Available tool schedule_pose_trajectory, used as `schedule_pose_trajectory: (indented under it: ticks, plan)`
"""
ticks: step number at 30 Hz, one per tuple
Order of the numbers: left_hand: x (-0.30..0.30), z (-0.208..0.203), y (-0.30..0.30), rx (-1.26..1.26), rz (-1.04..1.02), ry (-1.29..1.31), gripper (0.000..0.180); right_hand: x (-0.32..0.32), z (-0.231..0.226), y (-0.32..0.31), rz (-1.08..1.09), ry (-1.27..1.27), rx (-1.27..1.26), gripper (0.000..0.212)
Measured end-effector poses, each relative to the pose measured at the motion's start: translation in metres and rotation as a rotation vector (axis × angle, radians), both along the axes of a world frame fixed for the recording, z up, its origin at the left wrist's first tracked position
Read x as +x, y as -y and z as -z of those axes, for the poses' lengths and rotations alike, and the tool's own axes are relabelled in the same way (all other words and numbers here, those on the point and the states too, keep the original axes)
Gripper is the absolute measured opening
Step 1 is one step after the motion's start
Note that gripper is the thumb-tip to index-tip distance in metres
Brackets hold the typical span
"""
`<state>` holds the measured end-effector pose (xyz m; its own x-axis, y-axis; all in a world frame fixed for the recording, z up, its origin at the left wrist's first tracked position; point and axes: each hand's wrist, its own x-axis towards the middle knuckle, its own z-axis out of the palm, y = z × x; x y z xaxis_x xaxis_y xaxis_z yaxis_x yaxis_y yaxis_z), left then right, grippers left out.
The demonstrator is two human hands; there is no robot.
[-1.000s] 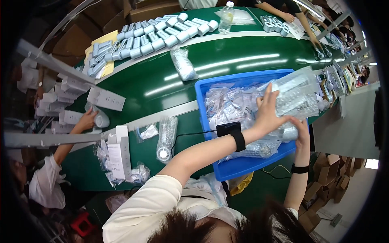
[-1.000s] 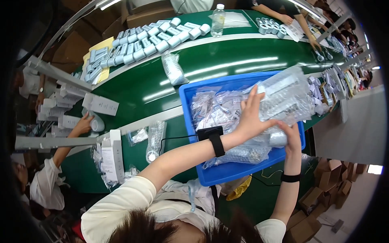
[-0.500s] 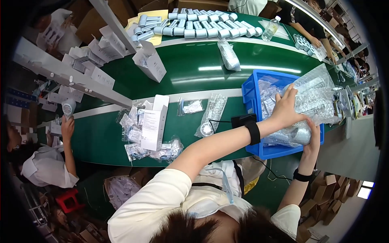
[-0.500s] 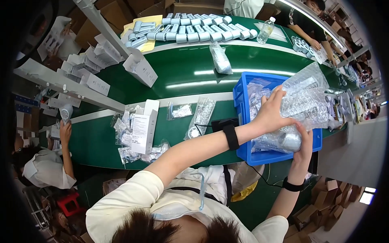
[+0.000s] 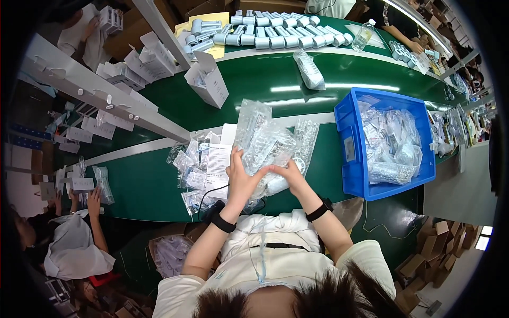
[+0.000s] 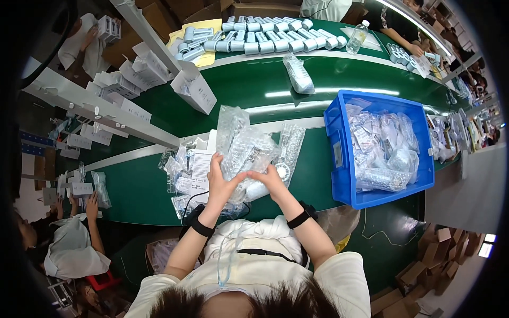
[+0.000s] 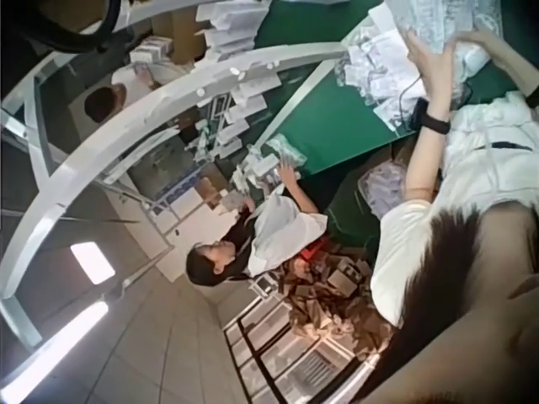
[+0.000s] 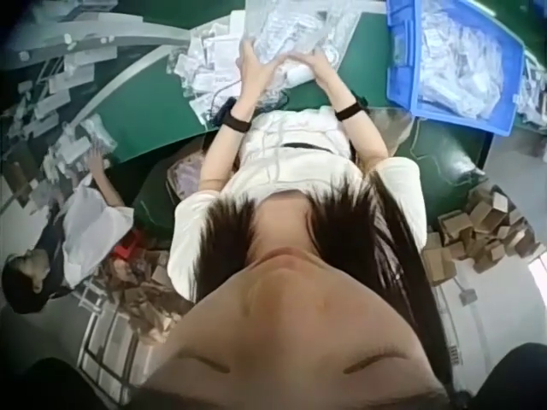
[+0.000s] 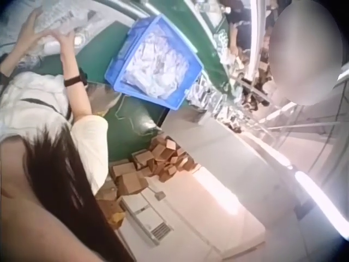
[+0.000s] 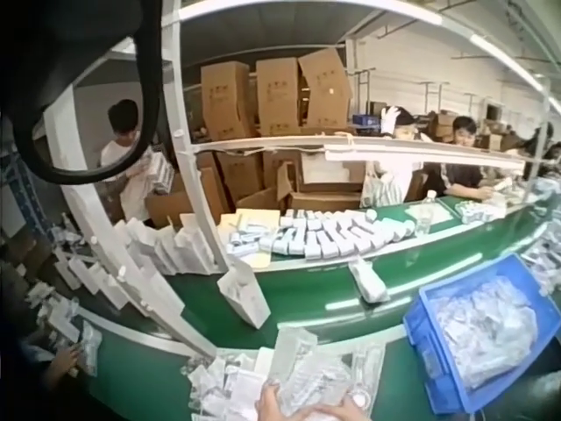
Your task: The person packages items by hand, placing a small plastic bag and a bubble-wrapped component into a white box. They then close the box flaps and set the completed package onto the green conveyor belt before retrieving more items from a blue bin.
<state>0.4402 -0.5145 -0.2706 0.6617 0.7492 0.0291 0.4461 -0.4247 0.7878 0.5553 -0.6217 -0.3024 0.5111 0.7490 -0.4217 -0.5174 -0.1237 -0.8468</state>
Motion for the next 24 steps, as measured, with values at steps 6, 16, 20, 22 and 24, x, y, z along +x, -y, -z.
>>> schedule_pose_trajectory:
  ticks: [6,16,20,22,24]
  plan:
    - [-0.004,0.073,0.034,0.008,0.070,-0.265,0.075,-0.002,0.058,0.020,-0.171,0.474,-0.194,0.048]
    - [0.025,0.029,0.032,-0.105,0.273,-0.206,0.062,0.042,0.044,0.050,-0.047,1.110,-0.390,0.043]
    - [-0.028,-0.027,-0.029,-0.196,0.226,-0.038,0.041,0.024,-0.019,0.018,0.081,1.409,-0.334,0.043]
    - [-0.061,-0.046,-0.057,-0.390,0.048,0.009,0.040,0.008,-0.038,-0.005,0.095,1.358,-0.232,0.043]
    - [-0.088,-0.040,-0.089,-0.277,-0.152,-0.057,0.037,-0.014,-0.041,-0.037,-0.083,0.912,-0.182,0.043]
